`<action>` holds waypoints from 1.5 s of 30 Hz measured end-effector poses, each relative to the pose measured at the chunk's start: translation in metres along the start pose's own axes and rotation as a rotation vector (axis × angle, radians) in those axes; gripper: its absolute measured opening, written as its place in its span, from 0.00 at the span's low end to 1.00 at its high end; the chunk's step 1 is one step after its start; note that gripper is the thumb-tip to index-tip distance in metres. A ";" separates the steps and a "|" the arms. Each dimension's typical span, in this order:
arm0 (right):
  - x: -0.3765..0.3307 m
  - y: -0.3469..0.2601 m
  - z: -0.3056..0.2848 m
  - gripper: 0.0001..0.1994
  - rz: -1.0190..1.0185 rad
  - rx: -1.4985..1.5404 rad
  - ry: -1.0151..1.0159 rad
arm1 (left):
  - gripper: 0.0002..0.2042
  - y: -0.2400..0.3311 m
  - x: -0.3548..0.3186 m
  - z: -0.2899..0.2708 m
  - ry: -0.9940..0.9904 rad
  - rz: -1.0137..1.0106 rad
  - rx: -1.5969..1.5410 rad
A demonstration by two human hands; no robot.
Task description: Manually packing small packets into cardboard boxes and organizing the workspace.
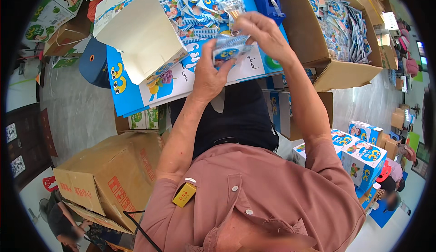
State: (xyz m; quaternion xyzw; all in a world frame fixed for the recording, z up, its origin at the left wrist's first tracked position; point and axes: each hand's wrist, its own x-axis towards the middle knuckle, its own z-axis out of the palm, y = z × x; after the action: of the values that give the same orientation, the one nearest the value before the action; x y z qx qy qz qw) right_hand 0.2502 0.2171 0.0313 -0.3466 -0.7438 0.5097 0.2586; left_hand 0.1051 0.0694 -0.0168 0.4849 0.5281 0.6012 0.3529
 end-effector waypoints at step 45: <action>0.042 0.014 0.003 0.16 -0.170 -0.276 0.105 | 0.31 -0.003 -0.004 0.003 0.116 -0.039 -0.328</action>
State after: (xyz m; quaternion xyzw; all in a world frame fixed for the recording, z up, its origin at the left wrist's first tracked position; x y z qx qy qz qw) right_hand 0.2254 0.2511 0.0187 -0.3406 -0.8190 0.3601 0.2891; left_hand 0.1092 0.0670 -0.0211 0.3750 0.4515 0.6994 0.4078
